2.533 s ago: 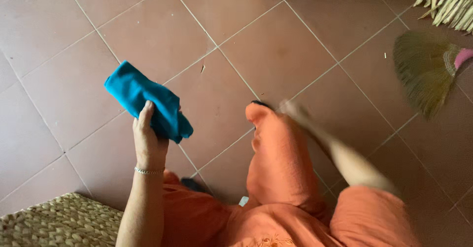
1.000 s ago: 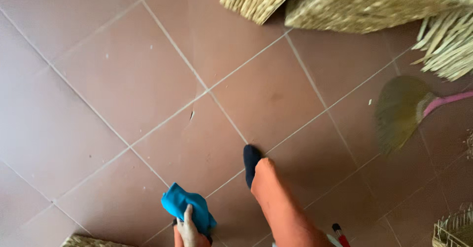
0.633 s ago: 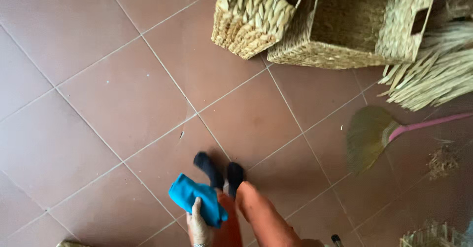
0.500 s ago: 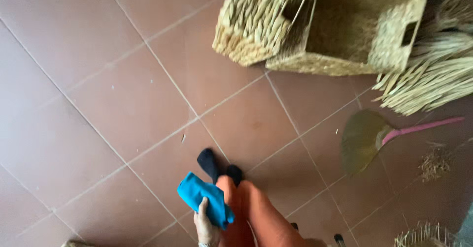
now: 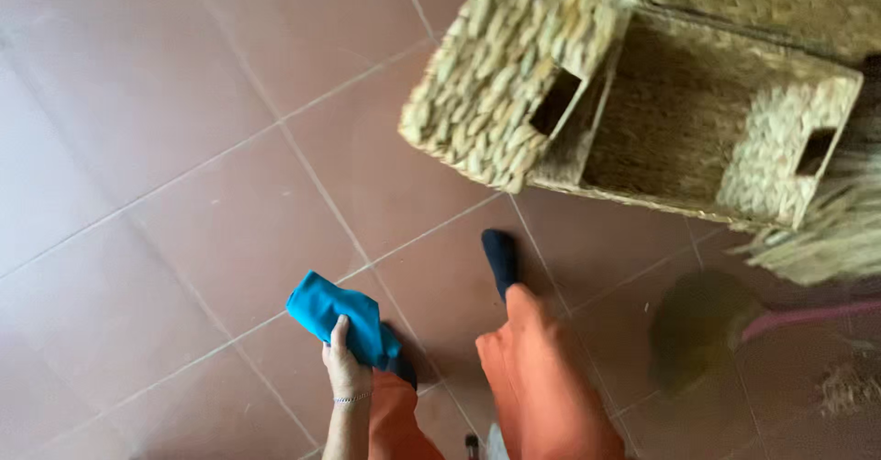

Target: The person sits on a tiled floor and wipes a small woven basket with a blue cloth. They clean the exterior and interior surfaces, then place the basket aside and pick up another similar basket to continue wiping.

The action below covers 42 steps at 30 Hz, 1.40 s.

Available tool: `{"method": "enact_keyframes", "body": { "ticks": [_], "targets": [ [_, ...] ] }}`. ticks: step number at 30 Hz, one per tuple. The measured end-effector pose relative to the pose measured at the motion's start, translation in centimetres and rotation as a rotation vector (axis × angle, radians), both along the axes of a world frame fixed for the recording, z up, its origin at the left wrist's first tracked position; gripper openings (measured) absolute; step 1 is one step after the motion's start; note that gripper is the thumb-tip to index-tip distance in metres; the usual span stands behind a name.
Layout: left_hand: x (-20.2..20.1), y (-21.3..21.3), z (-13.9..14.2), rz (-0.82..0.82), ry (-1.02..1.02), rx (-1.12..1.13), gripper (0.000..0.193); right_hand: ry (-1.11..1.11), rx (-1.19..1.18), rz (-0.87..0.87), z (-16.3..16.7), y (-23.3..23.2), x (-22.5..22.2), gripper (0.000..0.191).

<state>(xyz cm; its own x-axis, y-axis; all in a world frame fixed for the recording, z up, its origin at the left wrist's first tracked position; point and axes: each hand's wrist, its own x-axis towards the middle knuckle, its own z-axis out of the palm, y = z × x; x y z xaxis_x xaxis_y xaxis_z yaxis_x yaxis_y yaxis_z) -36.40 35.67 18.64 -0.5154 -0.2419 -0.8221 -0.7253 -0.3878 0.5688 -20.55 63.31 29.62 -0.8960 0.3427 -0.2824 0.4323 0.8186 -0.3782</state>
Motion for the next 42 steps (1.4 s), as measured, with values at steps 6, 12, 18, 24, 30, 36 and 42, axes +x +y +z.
{"method": "enact_keyframes", "body": {
  "ticks": [6, 12, 18, 24, 30, 36, 42],
  "targets": [
    [-2.9, 7.7, -4.6, -0.052, 0.006, 0.057, 0.043, 0.051, 0.06, 0.098, -4.1, 8.1, -5.6, 0.038],
    [-2.9, 7.0, -7.8, -0.048, -0.02, 0.08, 0.043, 0.099, 0.086, 0.152, -7.1, 10.6, -7.8, 0.038],
    [-5.2, 5.2, -5.2, -0.044, -0.054, 0.154, 0.047, 0.167, 0.127, 0.204, -9.5, 10.6, -9.6, 0.039],
    [-6.1, 4.8, 0.2, 0.095, -0.08, 0.215, 0.051, 0.232, 0.094, 0.364, -10.7, 11.9, -10.6, 0.04],
    [-4.2, 2.9, 2.4, 0.045, 0.041, 0.177, 0.053, 0.283, 0.045, 0.473, -11.4, 12.2, -10.0, 0.041],
    [-4.6, 1.9, 2.3, -0.068, 0.361, 0.304, 0.051, 0.325, -0.015, 0.537, -12.9, 13.0, -8.5, 0.041],
    [-5.2, 3.1, 1.3, -0.212, 0.51, 0.106, 0.045, 0.211, -0.387, 0.262, -18.0, 16.3, -5.8, 0.042]
  ]
}}
